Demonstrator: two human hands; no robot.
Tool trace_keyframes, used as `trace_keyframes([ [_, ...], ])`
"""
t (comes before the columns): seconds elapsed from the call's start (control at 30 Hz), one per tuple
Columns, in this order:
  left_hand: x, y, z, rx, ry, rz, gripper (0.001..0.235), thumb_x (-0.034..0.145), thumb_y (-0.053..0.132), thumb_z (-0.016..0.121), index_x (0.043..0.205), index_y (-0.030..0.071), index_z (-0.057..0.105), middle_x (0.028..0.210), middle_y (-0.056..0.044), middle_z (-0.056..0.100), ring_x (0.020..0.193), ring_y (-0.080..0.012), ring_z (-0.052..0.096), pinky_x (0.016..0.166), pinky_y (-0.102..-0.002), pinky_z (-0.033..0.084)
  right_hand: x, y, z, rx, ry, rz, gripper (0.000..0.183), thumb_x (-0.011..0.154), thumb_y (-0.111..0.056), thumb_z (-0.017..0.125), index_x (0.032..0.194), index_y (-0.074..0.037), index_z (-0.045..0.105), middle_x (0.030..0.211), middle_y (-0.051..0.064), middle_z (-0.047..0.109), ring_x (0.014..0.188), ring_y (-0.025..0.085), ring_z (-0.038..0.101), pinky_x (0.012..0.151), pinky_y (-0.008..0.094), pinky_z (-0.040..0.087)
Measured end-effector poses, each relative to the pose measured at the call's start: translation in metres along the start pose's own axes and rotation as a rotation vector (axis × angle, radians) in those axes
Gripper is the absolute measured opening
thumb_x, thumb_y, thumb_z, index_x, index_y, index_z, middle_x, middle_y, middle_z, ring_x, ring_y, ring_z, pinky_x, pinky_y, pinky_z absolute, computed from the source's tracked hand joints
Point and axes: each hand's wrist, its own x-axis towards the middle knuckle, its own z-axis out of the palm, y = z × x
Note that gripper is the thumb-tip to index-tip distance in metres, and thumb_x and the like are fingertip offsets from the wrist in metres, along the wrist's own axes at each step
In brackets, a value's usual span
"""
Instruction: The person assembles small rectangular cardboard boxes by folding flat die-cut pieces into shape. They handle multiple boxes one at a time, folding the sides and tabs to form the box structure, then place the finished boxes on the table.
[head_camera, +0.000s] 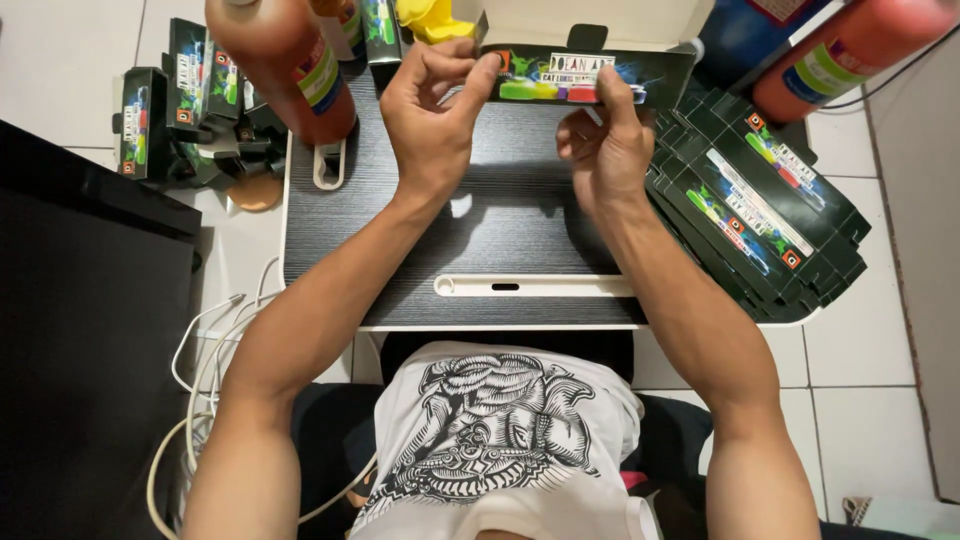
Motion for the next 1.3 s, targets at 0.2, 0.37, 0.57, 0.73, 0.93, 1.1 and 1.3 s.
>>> trace_keyframes([
  [0.2, 0.001, 0.002, -0.002, -0.05, -0.064, -0.004, 0.02, 0.089, 0.02, 0.082, 0.093, 0.008, 0.067, 0.111, -0.013, 0.072, 0.103, -0.0193, 0.073, 0.081, -0.031, 0.067, 0.005, 0.001, -0.003, 0.027, 0.053, -0.028, 0.026, 0.087, -0.023, 0.08, 0.091, 0.001, 0.07, 0.071, 0.01, 0.073, 0.049, 0.017, 0.066, 0.038, 0.025, 0.054],
  [0.37, -0.001, 0.004, 0.0, -0.099, -0.083, 0.004, 0.016, 0.089, 0.012, 0.082, 0.097, 0.008, 0.068, 0.117, -0.016, 0.071, 0.114, -0.0235, 0.071, 0.087, -0.035, 0.069, 0.0, -0.001, 0.0, -0.029, -0.041, 0.022, 0.052, 0.079, -0.049, 0.079, 0.093, 0.0, 0.067, 0.08, 0.012, 0.072, 0.047, 0.017, 0.066, 0.036, 0.025, 0.054],
  [0.57, 0.001, 0.026, -0.008, 0.024, -0.029, 0.393, 0.021, 0.087, -0.005, 0.085, 0.101, 0.0, 0.069, 0.117, -0.018, 0.069, 0.112, -0.0263, 0.07, 0.098, -0.035, 0.063, -0.037, -0.006, 0.022, -0.647, -0.274, -0.406, 0.016, 0.096, -0.021, 0.075, 0.091, -0.009, 0.066, 0.083, 0.006, 0.072, 0.06, 0.011, 0.064, 0.052, 0.021, 0.05],
  [0.73, -0.003, 0.032, -0.011, 0.208, -0.055, 0.624, 0.027, 0.085, -0.004, 0.092, 0.101, 0.002, 0.07, 0.118, -0.018, 0.07, 0.11, -0.0309, 0.073, 0.101, -0.039, 0.059, -0.062, -0.047, 0.051, -0.839, -0.293, -1.221, 0.01, 0.1, -0.004, 0.073, 0.104, 0.002, 0.067, 0.095, 0.02, 0.067, 0.079, 0.027, 0.062, 0.062, 0.032, 0.048],
  [0.93, -0.005, 0.028, -0.01, 0.276, -0.151, 0.735, 0.026, 0.089, -0.009, 0.087, 0.105, -0.002, 0.068, 0.118, -0.019, 0.069, 0.113, -0.0338, 0.069, 0.102, -0.042, 0.058, -0.045, -0.049, 0.068, -0.938, -0.279, -1.306, 0.013, 0.097, 0.003, 0.08, 0.107, 0.007, 0.074, 0.107, 0.019, 0.065, 0.097, 0.031, 0.067, 0.085, 0.037, 0.058],
  [1.1, -0.008, 0.023, -0.006, 0.343, -0.186, 0.853, 0.025, 0.089, -0.008, 0.087, 0.105, -0.007, 0.068, 0.115, -0.021, 0.068, 0.109, -0.0369, 0.069, 0.099, -0.045, 0.062, -0.037, -0.04, 0.053, -0.914, -0.248, -1.023, 0.009, 0.095, -0.006, 0.085, 0.092, -0.001, 0.078, 0.089, 0.009, 0.067, 0.075, 0.019, 0.05, 0.06, 0.032, 0.04],
  [1.3, -0.009, 0.012, -0.003, 0.424, -0.195, 0.885, 0.014, 0.091, -0.007, 0.083, 0.097, -0.005, 0.071, 0.115, -0.017, 0.069, 0.108, -0.0352, 0.07, 0.096, -0.041, 0.062, -0.031, -0.038, 0.043, -0.911, -0.316, -0.895, 0.026, 0.099, -0.019, 0.083, 0.082, -0.006, 0.068, 0.075, 0.002, 0.052, 0.073, 0.016, 0.035, 0.072, 0.035, 0.031],
])
